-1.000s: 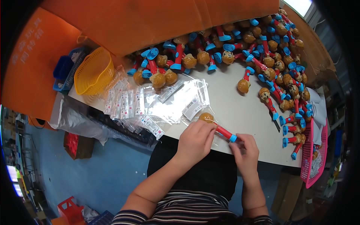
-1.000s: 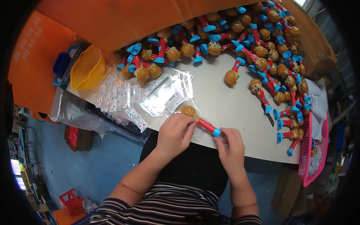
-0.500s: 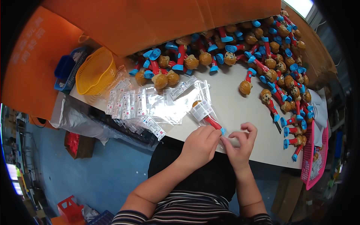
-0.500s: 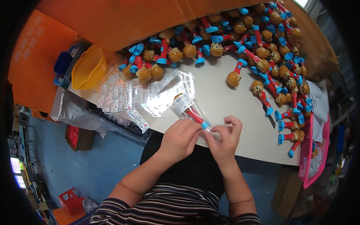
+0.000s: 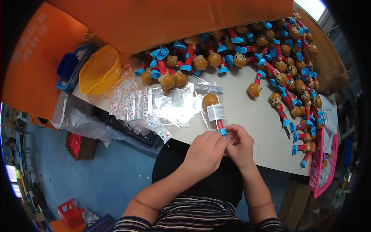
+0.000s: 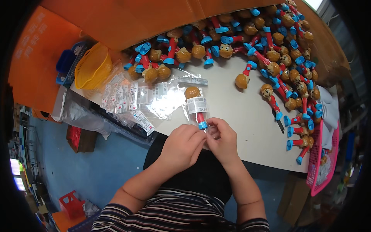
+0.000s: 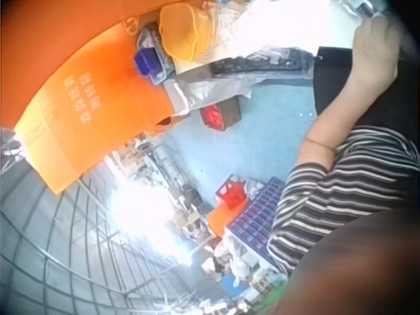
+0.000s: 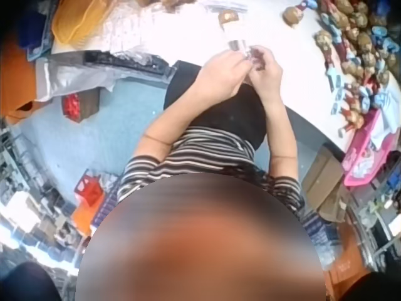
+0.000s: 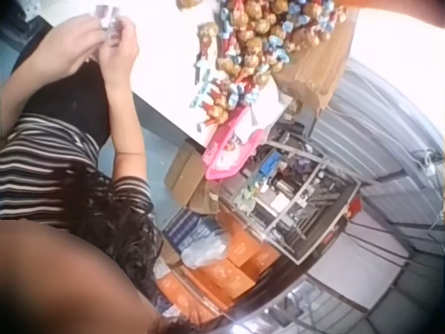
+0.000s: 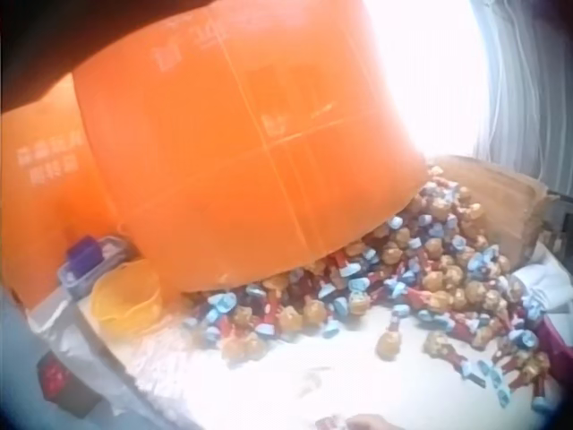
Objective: Packaging toy dolls into clear plastic bags and sealing them with adhesive.
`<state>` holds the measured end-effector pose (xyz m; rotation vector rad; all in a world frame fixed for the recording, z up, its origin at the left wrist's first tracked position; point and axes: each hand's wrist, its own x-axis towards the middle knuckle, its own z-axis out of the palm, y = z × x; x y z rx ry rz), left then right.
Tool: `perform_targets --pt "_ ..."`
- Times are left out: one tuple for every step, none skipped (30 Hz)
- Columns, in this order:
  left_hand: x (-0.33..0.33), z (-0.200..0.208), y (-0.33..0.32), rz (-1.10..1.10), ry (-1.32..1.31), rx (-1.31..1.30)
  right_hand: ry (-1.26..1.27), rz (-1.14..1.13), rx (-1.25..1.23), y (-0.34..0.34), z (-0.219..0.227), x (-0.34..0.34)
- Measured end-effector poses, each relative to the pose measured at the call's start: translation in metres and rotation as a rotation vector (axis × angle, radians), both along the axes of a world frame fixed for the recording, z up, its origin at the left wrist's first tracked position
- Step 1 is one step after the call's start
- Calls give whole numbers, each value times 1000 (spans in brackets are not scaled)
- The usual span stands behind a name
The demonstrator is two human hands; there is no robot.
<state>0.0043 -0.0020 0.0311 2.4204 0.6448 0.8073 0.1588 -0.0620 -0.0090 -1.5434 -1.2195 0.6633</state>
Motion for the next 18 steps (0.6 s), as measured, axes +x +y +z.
perform_targets --pt "-2 0 -1 1 3 -3 27 0 -27 -2 -2 -1" --pt "-3 -1 -3 109 -39 6 30 0 -30 -4 -2 -4" --pt "-3 -2 -5 215 -80 14 -11 -20 -10 -5 0 -8" --pt "-4 -5 -6 212 -76 11 -51 -41 10 -7 2 -13" --pt "-4 -10 -8 280 -134 -52 -47 -46 6 -9 4 -16" --pt "-4 -16 -10 349 -191 -115 -50 -74 -8 -11 7 -19" --pt "-6 -22 -12 345 -186 -118 -53 -101 -22 -13 9 -21" --pt "-10 -28 -13 339 -153 -168 -50 -104 -26 -15 12 -23" --pt "-14 -32 -15 334 -119 -217 -40 -134 -62 -17 16 -25" --pt "-16 -33 -15 329 -117 -221 -33 -165 -98 -19 19 -26" --pt "-18 -34 -15 363 -96 -151 -32 -169 -102 -23 20 -25" --pt "-20 -34 -16 398 -76 -82 23 -170 -170 -28 20 -24" --pt "-21 -34 -19 395 -72 -83 80 -171 -238 -31 20 -24" --pt "-23 -34 -22 384 -100 -33 83 -173 -239 -33 23 -23" --pt "-24 -33 -25 373 -129 16 205 -147 -321 -35 27 -21" --pt "-25 -30 -29 290 -160 101 327 -120 -403 -37 29 -20" --pt "-24 -28 -32 291 -156 98 331 -119 -407 -38 30 -18" --pt "-22 -27 -37 216 -165 103 443 -78 -421 -37 31 -15"
